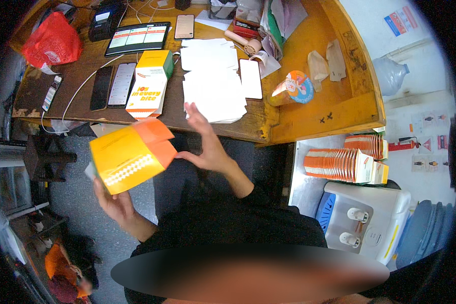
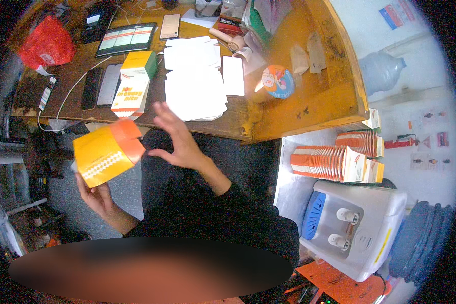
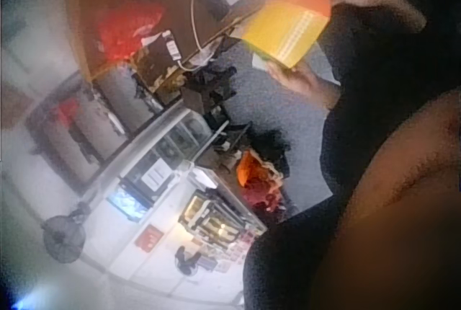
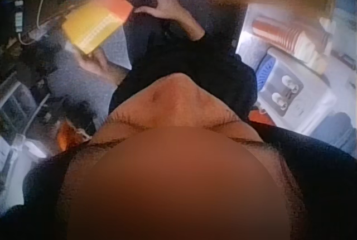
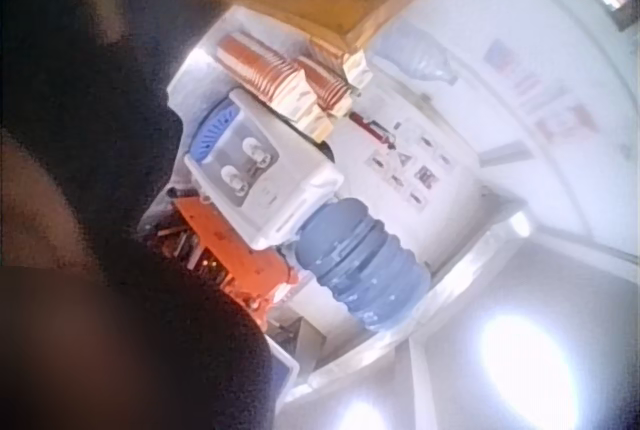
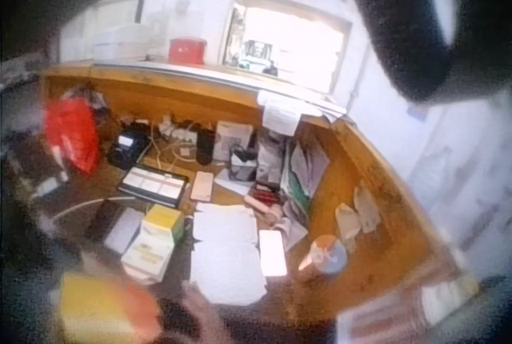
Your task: The person folds flat paperboard blanks into small rectangular boxes at a cluttered counter. They repeatedly fold flaps, tuck edges, and close the boxes, handling each unit one at a time. The finished boxes are placed on the counter as they are completed.
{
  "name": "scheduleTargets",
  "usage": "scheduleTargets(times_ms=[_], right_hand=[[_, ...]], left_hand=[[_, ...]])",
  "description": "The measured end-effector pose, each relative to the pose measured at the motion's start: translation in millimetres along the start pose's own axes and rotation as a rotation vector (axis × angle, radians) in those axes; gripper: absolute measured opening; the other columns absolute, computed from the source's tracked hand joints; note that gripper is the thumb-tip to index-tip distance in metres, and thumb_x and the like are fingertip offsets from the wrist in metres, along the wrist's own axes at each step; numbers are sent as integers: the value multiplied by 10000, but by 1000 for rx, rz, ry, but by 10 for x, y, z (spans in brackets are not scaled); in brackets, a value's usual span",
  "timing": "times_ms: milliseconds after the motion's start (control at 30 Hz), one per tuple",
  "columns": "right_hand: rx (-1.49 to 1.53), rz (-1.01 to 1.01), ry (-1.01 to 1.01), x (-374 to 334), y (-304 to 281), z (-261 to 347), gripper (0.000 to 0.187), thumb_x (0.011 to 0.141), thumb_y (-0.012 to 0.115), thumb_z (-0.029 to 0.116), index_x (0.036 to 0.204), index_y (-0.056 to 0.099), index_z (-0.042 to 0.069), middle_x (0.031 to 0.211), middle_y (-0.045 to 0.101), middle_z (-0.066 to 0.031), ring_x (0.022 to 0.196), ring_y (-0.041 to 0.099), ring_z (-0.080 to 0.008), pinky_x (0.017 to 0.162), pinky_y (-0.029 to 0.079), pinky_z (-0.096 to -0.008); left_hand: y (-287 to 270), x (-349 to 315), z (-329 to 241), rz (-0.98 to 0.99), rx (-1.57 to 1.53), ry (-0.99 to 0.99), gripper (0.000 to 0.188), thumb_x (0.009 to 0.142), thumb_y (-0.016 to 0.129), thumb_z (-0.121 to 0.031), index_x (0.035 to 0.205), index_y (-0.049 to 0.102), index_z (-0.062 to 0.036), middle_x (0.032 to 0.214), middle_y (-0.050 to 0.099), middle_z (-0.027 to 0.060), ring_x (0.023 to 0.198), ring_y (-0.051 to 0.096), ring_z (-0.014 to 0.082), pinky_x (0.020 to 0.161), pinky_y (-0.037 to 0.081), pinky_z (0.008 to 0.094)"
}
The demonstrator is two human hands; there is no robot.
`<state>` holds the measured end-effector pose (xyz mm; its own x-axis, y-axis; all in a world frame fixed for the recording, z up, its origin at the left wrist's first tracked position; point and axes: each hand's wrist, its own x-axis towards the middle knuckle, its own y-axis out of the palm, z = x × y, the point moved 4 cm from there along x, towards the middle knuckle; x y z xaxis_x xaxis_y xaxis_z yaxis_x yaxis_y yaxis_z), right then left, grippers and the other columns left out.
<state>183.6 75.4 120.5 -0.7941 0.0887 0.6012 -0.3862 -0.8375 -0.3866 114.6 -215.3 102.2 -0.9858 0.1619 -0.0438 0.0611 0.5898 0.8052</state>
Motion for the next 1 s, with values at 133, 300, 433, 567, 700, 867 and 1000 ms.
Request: scheduleTargets(times_ms=[133,300,433,567,700,867,1000], right_hand=[[16,-131,-120,215,16,277,459,751,682,-35,1191,612,73,1210,647,-147,1178,575,-321,986,445,-428],[-209,-279,-144,241,75,523,345,711,628,-74,1016,734,48,981,728,-100,784,700,-229,668,560,-311],[-328,-272,-188,198,166,590,383,685,685,-21,1054,740,65,982,720,-91,768,688,-228,650,563,-292],[-312,-324,-188,176,137,547,350,674,707,-15,1013,750,62,936,723,-87,748,690,-218,646,564,-293],[-297,-379,-161,149,132,535,299,666,740,-10,958,752,49,884,725,-79,727,691,-208,634,559,-285],[-407,-324,-221,149,211,536,265,648,761,-48,902,742,22,866,725,-83,722,691,-195,609,547,-270],[-155,-349,-18,195,155,448,177,706,770,-38,864,762,41,843,717,-92,745,687,-202,652,545,-273]], left_hand=[[186,111,243,-76,-200,-280,455,1015,509,-315,1281,509,54,1166,654,172,996,666,192,674,577,244],[864,8,424,385,-401,-239,673,1002,491,-419,1443,270,39,1408,453,223,1229,548,315,923,560,412],[988,-195,547,76,374,76,448,987,541,-150,1369,377,18,1388,480,205,1177,580,251,868,575,373],[944,-155,510,-70,501,53,462,922,605,9,1339,411,54,1211,614,193,1056,643,202,829,575,311],[945,-147,572,-107,552,47,481,912,617,18,1345,412,57,1184,630,187,1012,659,207,806,583,308],[923,-121,674,-135,431,62,527,882,638,60,1353,401,61,1199,624,202,1027,654,220,813,579,303],[833,-80,669,-94,657,63,480,839,683,86,1275,482,86,1105,675,184,977,673,197,823,565,273]])
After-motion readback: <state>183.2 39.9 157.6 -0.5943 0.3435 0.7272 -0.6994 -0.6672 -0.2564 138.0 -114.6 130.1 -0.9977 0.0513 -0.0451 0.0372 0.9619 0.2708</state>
